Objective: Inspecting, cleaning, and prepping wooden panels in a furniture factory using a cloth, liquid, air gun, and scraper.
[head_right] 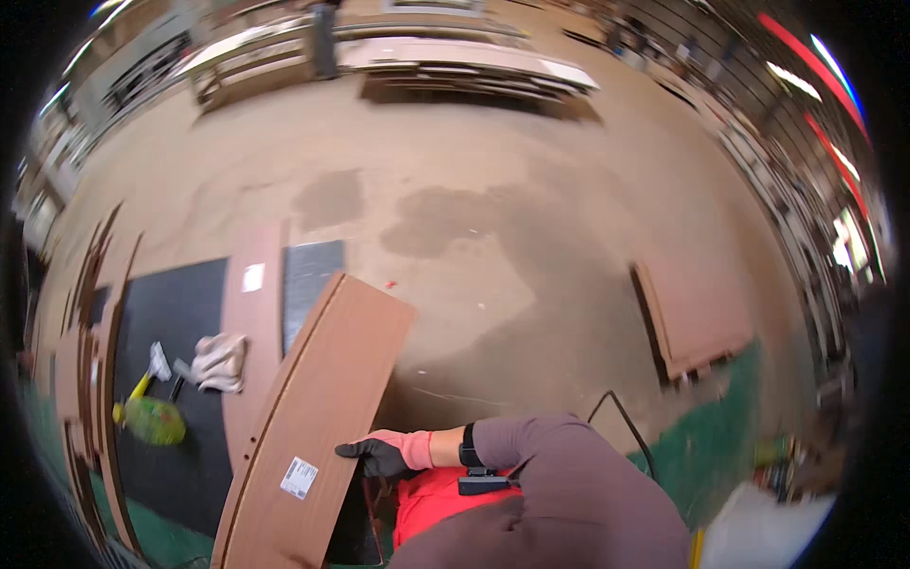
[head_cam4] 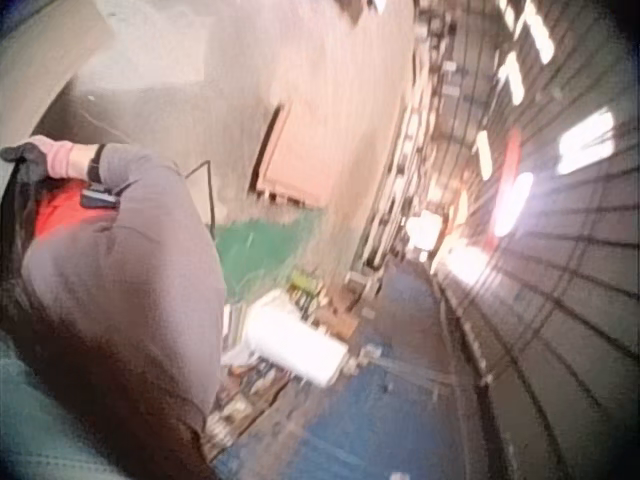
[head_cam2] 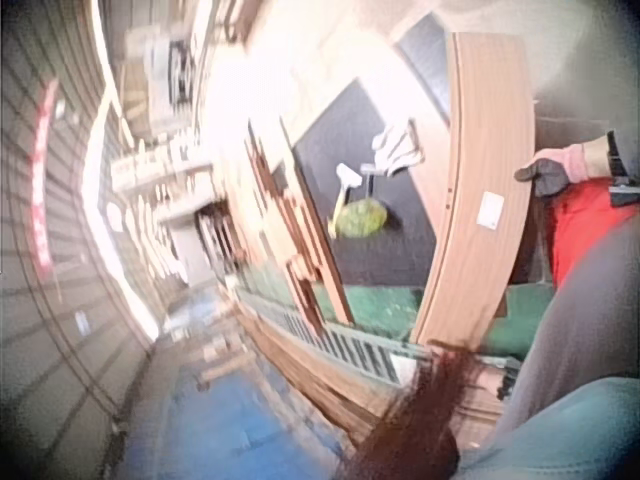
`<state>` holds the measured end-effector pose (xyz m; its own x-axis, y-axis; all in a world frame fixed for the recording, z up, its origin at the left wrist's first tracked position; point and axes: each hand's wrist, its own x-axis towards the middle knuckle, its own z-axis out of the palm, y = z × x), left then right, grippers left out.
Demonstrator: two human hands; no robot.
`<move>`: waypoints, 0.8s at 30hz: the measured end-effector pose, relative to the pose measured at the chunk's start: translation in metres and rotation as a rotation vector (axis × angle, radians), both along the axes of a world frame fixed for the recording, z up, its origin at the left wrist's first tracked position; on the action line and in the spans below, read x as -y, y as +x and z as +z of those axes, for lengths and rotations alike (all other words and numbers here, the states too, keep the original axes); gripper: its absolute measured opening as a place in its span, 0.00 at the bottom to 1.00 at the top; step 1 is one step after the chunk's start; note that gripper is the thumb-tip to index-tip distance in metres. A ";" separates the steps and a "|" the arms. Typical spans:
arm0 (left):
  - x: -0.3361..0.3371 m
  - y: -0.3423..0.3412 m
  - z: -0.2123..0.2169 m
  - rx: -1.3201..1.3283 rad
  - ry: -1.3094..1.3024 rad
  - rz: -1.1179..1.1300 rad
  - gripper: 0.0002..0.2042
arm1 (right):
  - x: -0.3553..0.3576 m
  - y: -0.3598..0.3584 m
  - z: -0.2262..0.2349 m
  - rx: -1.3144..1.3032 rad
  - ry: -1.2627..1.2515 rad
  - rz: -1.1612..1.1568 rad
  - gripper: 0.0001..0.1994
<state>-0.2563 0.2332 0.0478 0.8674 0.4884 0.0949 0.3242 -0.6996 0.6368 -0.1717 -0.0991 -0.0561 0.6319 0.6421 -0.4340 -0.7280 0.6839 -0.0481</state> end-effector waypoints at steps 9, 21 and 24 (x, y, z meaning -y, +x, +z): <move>0.175 0.050 -0.003 -0.051 -0.210 -0.615 0.22 | 0.147 -0.155 -0.008 -0.038 0.023 -0.450 0.14; 0.410 -0.028 0.022 -0.287 -0.445 -1.052 0.25 | 0.228 -0.604 -0.010 -0.057 -0.134 -1.420 0.19; 0.480 -0.044 0.021 -0.470 -0.524 -1.226 0.27 | 0.206 -0.676 -0.028 -0.107 -0.714 -1.572 0.17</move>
